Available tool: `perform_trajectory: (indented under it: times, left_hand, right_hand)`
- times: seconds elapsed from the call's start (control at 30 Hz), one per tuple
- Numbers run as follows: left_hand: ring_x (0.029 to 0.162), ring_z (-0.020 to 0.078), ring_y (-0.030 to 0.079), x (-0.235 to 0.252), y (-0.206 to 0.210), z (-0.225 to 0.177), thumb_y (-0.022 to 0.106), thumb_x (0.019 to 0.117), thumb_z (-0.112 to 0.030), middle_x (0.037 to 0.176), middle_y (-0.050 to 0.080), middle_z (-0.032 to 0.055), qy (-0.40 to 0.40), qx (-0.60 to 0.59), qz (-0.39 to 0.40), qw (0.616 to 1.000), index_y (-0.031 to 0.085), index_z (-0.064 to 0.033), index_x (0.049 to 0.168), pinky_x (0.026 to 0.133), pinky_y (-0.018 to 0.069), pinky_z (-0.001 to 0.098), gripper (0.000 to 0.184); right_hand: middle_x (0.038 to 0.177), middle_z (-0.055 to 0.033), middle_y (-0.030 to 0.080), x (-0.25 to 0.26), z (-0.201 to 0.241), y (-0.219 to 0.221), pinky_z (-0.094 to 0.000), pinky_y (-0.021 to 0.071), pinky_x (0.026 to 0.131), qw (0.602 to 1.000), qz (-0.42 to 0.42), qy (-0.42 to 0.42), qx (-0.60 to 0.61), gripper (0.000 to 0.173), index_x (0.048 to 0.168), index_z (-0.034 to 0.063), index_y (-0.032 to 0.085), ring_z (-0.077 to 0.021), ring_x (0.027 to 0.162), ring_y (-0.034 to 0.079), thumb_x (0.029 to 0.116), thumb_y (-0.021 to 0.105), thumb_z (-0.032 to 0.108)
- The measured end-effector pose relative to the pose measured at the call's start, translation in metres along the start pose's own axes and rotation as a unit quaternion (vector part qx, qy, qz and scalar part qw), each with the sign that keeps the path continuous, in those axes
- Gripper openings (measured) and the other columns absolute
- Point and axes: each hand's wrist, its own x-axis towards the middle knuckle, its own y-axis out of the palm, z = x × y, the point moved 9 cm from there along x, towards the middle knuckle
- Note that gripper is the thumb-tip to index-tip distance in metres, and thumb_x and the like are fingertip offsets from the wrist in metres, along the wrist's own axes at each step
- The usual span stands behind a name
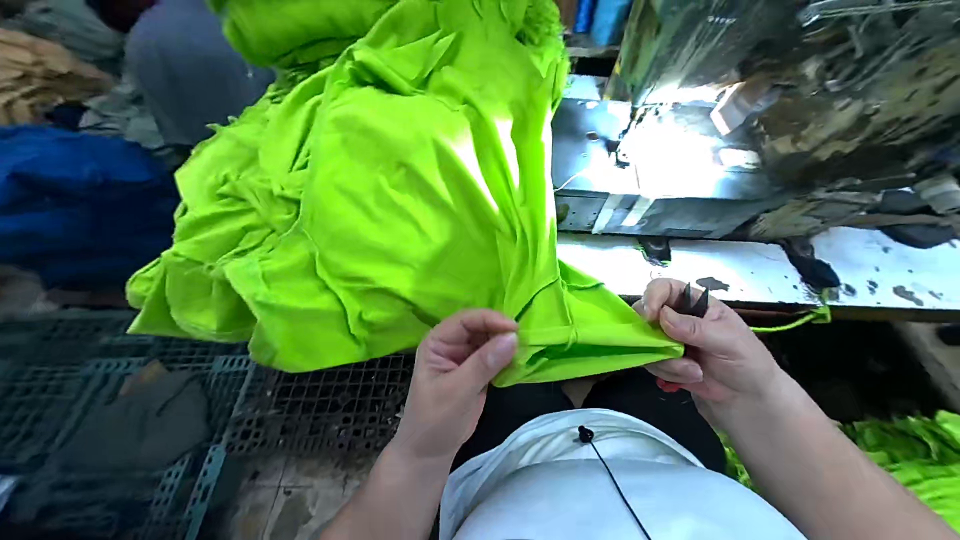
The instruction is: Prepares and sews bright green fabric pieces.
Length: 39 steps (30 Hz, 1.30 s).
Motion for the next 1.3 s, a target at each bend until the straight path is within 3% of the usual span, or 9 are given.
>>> perform_trajectory:
  times: [0.33, 0.4, 0.53, 0.67, 0.77, 0.87, 1.0, 1.17, 1.3]
  left_hand:
    - [0.080, -0.0027, 0.056, -0.003, 0.003, -0.014, 0.072, 0.0894, -0.004, 0.085, 0.060, -0.0085, 0.090, 0.272, 0.013, 0.958, 0.081, -0.0186, 0.106, 0.071, 0.0485, 0.0108, 0.024]
    - [0.079, -0.0024, 0.056, -0.004, 0.003, -0.013, 0.069, 0.0876, 0.000, 0.085, 0.059, -0.0072, 0.106, 0.303, 0.002, 0.947, 0.081, -0.0150, 0.105, 0.070, 0.0487, 0.0109, 0.026]
    - [0.076, -0.0016, 0.056, 0.001, 0.004, 0.000, 0.063, 0.0851, 0.003, 0.082, 0.058, -0.0057, 0.093, 0.339, 0.006, 0.936, 0.080, -0.0074, 0.104, 0.067, 0.0495, 0.0114, 0.027]
    - [0.084, 0.0057, 0.065, 0.006, -0.012, 0.012, 0.062, 0.0842, 0.008, 0.093, 0.068, -0.0017, 0.018, 0.240, -0.016, 0.970, 0.077, -0.0064, 0.115, 0.077, 0.0584, 0.0226, 0.037]
    - [0.096, 0.0111, 0.073, 0.004, -0.020, 0.017, 0.064, 0.0849, 0.011, 0.106, 0.077, 0.0046, -0.062, 0.059, -0.030, 0.996, 0.078, -0.0109, 0.114, 0.088, 0.0612, 0.0306, 0.039]
    - [0.087, 0.0078, 0.067, 0.001, -0.018, 0.021, 0.073, 0.0844, 0.003, 0.093, 0.072, 0.0003, -0.086, 0.000, 0.001, 0.996, 0.082, -0.0124, 0.100, 0.081, 0.0597, 0.0270, 0.024]
    - [0.080, 0.0025, 0.062, 0.002, -0.017, 0.013, 0.074, 0.0861, 0.001, 0.083, 0.066, -0.0068, -0.034, 0.105, 0.009, 0.994, 0.083, -0.0150, 0.099, 0.076, 0.0557, 0.0194, 0.022]
    - [0.085, -0.0004, 0.061, -0.011, -0.013, -0.010, 0.074, 0.0940, -0.017, 0.087, 0.063, -0.0069, 0.126, 0.368, -0.031, 0.921, 0.080, -0.0149, 0.105, 0.080, 0.0525, 0.0148, 0.013]
    - [0.110, 0.0056, 0.060, -0.013, -0.014, -0.002, 0.062, 0.1037, -0.025, 0.107, 0.062, -0.0040, 0.207, 0.415, -0.101, 0.880, 0.071, -0.0162, 0.106, 0.100, 0.0509, 0.0248, 0.013]
  right_hand:
    - [0.087, 0.0096, 0.068, -0.003, 0.025, 0.009, -0.0106, 0.0495, 0.060, 0.949, -0.043, -0.061, -0.308, 0.015, 0.098, 0.0164, 0.073, 0.0054, 0.070, 0.059, 0.0888, 0.073, 0.005]
    - [0.093, 0.0051, 0.068, 0.000, 0.021, 0.020, -0.0152, 0.0529, 0.073, 0.865, -0.009, -0.045, -0.500, 0.028, 0.108, 0.0148, 0.077, 0.0013, 0.083, 0.062, 0.0887, 0.062, 0.002]
    - [0.102, -0.0120, 0.074, 0.017, -0.017, 0.041, -0.0558, 0.0550, 0.075, 0.709, 0.143, 0.113, -0.681, 0.057, 0.143, 0.0304, 0.061, -0.0296, 0.090, 0.071, 0.0916, 0.057, 0.006]
    - [0.094, 0.0019, 0.071, 0.022, -0.013, 0.027, -0.0187, 0.0560, 0.070, 0.888, 0.108, 0.106, -0.434, 0.086, 0.164, 0.0250, 0.026, -0.0005, 0.079, 0.066, 0.0911, 0.072, 0.014]
    - [0.077, 0.0062, 0.068, 0.016, -0.011, 0.009, -0.0091, 0.0384, 0.048, 0.977, 0.073, 0.078, -0.186, 0.105, 0.163, 0.0447, 0.007, 0.0053, 0.055, 0.052, 0.0898, 0.075, 0.012]
    - [0.082, 0.0051, 0.069, 0.007, -0.010, 0.007, -0.0087, 0.0378, 0.046, 0.986, 0.082, 0.070, -0.128, 0.088, 0.160, 0.0423, 0.027, 0.0054, 0.054, 0.050, 0.0913, 0.073, 0.010]
    - [0.084, 0.0105, 0.068, 0.004, 0.001, 0.004, -0.0093, 0.0421, 0.049, 0.975, 0.029, 0.022, -0.219, 0.024, 0.110, 0.0194, 0.071, 0.0073, 0.058, 0.053, 0.0900, 0.073, 0.006]
    - [0.098, 0.0064, 0.074, 0.000, 0.016, 0.010, -0.0133, 0.0566, 0.080, 0.907, -0.070, -0.062, -0.412, 0.018, 0.108, 0.0068, 0.076, 0.0038, 0.089, 0.067, 0.0901, 0.071, 0.003]
    - [0.082, -0.0009, 0.062, 0.006, 0.026, 0.030, -0.0101, 0.0451, 0.066, 0.755, -0.081, -0.208, -0.616, 0.020, 0.106, 0.0090, 0.079, 0.0017, 0.073, 0.055, 0.1006, 0.065, 0.022]
